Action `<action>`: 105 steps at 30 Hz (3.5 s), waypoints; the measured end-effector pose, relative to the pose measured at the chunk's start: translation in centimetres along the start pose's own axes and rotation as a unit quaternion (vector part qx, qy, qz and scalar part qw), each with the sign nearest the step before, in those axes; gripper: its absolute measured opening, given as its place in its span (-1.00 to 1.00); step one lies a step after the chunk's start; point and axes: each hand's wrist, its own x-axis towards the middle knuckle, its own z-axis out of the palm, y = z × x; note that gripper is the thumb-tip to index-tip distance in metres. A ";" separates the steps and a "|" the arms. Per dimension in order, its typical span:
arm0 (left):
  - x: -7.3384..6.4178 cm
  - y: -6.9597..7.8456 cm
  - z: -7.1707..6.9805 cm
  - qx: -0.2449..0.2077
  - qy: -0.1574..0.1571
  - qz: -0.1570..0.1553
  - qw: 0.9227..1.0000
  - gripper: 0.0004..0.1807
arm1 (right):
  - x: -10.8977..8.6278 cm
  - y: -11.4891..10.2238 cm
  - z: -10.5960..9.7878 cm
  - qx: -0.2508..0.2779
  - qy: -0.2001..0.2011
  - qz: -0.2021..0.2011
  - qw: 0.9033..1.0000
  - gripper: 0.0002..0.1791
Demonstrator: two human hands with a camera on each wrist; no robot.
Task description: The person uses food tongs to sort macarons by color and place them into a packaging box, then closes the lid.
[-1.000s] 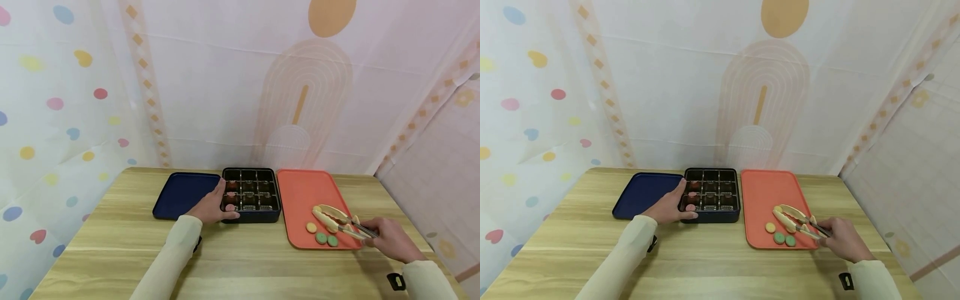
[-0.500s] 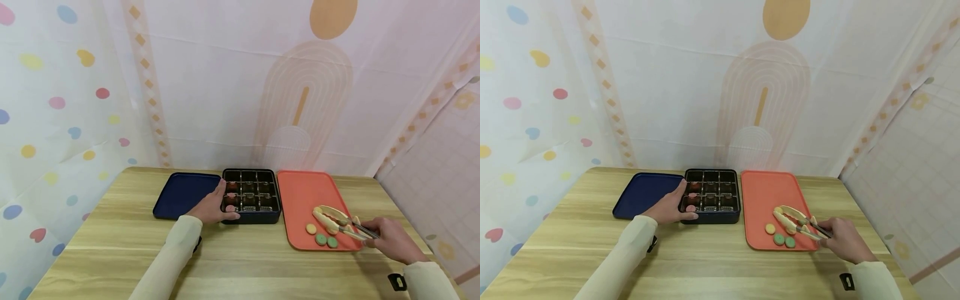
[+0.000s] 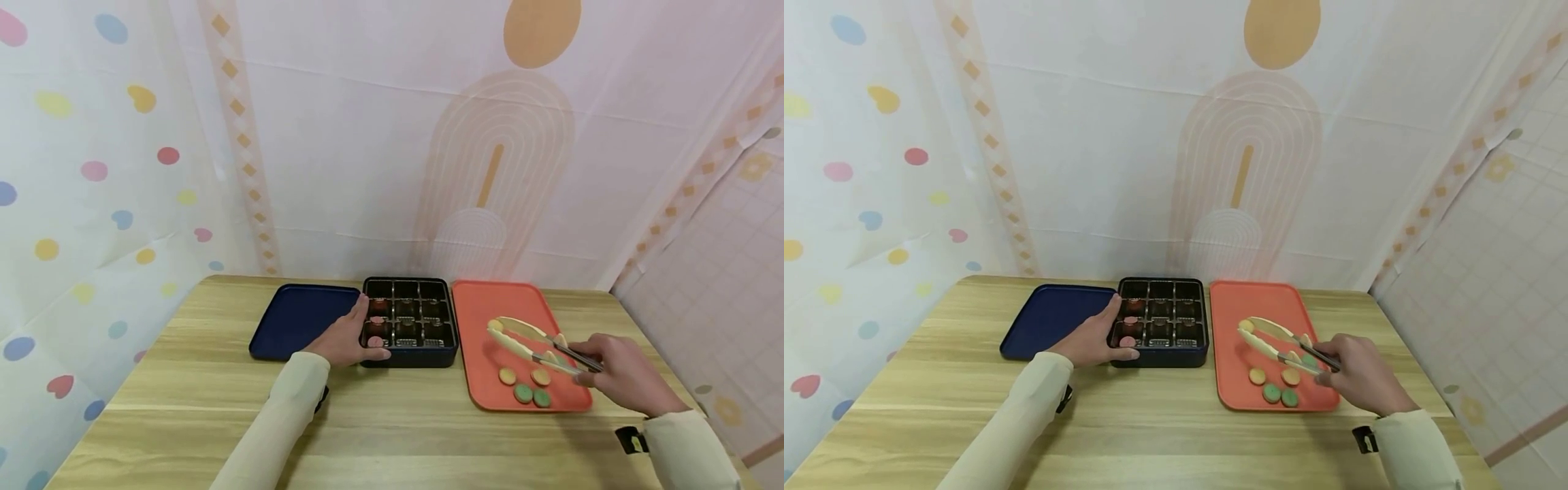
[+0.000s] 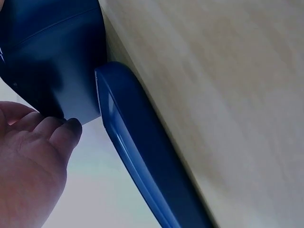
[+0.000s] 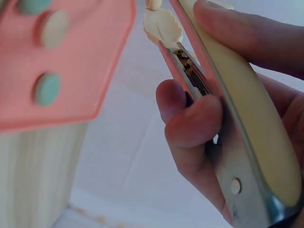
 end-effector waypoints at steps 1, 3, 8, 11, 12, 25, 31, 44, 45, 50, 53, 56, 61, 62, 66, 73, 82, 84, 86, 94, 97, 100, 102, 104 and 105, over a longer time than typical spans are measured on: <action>0.0 0.0 0.0 0.000 0.000 0.000 1.000 0.37 | 0.2 -0.4 -0.1 0.004 0.000 -0.005 1.000 -0.44; 0.0 -0.1 0.0 -0.003 0.000 0.000 1.000 0.37 | 0.8 -1.3 -0.1 0.011 0.003 -0.014 1.000 -0.46; -0.2 -0.3 0.0 -0.006 0.003 -0.003 1.000 0.37 | 2.4 -3.6 0.1 0.038 -0.001 -0.034 0.999 -0.50; -0.2 -0.3 0.0 -0.005 0.002 -0.004 1.000 0.37 | 3.3 -4.8 0.5 0.053 -0.007 -0.047 0.997 -0.49; -0.3 -0.3 -0.1 -0.006 0.003 -0.004 1.000 0.37 | 3.6 -5.2 0.6 0.057 -0.007 -0.051 0.997 -0.49; -0.4 -0.7 0.0 -0.007 0.011 -0.005 1.000 0.38 | 6.2 -9.1 3.4 0.078 -0.018 -0.102 0.992 -0.51; -0.6 -0.6 0.1 -0.005 0.013 -0.001 1.000 0.39 | 6.7 -9.6 3.9 0.087 -0.033 -0.105 0.990 -0.51; -0.4 -0.5 0.1 -0.006 0.010 -0.004 1.000 0.39 | 6.9 -9.5 4.2 0.097 -0.053 -0.100 0.989 -0.52; -0.4 -0.5 0.1 -0.006 0.010 -0.004 1.000 0.39 | 6.9 -9.5 4.2 0.098 -0.056 -0.097 0.989 -0.51; -0.3 -0.5 0.3 -0.008 0.008 -0.006 1.000 0.40 | 6.9 -9.3 4.3 0.100 -0.056 -0.089 0.989 -0.48; -0.4 -0.3 0.3 -0.014 0.006 -0.007 1.000 0.40 | 6.8 -9.1 4.4 0.102 -0.052 -0.089 0.989 -0.47; -0.3 -0.1 0.3 -0.015 0.002 -0.007 1.000 0.40 | 6.7 -8.9 4.6 0.104 -0.049 -0.087 0.990 -0.47; 0.0 -0.1 0.2 -0.013 0.002 -0.002 1.000 0.38 | 6.6 -8.9 4.4 0.105 -0.050 -0.083 0.990 -0.47; 0.0 -0.1 0.2 -0.013 0.003 -0.004 1.000 0.38 | 6.6 -9.0 4.4 0.104 -0.050 -0.083 0.990 -0.47; -0.2 0.0 0.2 -0.013 0.005 -0.005 1.000 0.37 | 6.6 -9.1 4.3 0.101 -0.048 -0.082 0.990 -0.47; -0.3 0.1 0.3 -0.018 0.003 -0.005 1.000 0.39 | 6.3 -9.2 4.1 0.102 -0.041 -0.091 0.990 -0.48; -0.2 0.0 0.2 -0.009 0.005 -0.005 1.000 0.39 | 5.3 -8.9 3.2 0.095 -0.019 -0.100 0.990 -0.48; -0.3 0.0 0.2 -0.010 0.003 -0.005 1.000 0.39 | 4.9 -8.7 2.9 0.093 -0.012 -0.105 0.990 -0.49; -0.3 0.0 0.3 -0.009 0.000 -0.006 1.000 0.40 | 4.5 -8.5 2.6 0.095 -0.006 -0.108 0.990 -0.49; -0.3 0.1 0.2 -0.006 0.005 -0.005 1.000 0.39 | 2.6 -7.0 1.4 0.090 -0.003 -0.084 0.992 -0.48; -0.3 0.1 0.1 -0.007 0.004 -0.007 1.000 0.39 | 1.7 -5.8 1.3 0.099 -0.020 -0.061 0.993 -0.46; -0.3 0.1 0.0 -0.009 0.002 -0.010 1.000 0.39 | 0.5 -4.4 1.6 0.105 -0.033 -0.045 0.993 -0.43; -0.4 0.1 0.0 -0.006 0.002 -0.010 1.000 0.39 | -0.4 -3.6 1.9 0.107 -0.039 -0.036 0.993 -0.42; -0.3 0.1 0.0 -0.005 0.003 -0.009 1.000 0.38 | -1.2 -2.7 2.2 0.107 -0.045 -0.027 0.993 -0.39; -0.4 0.1 0.0 -0.005 0.002 -0.009 1.000 0.38 | -1.6 -2.3 2.3 0.106 -0.048 -0.021 0.993 -0.39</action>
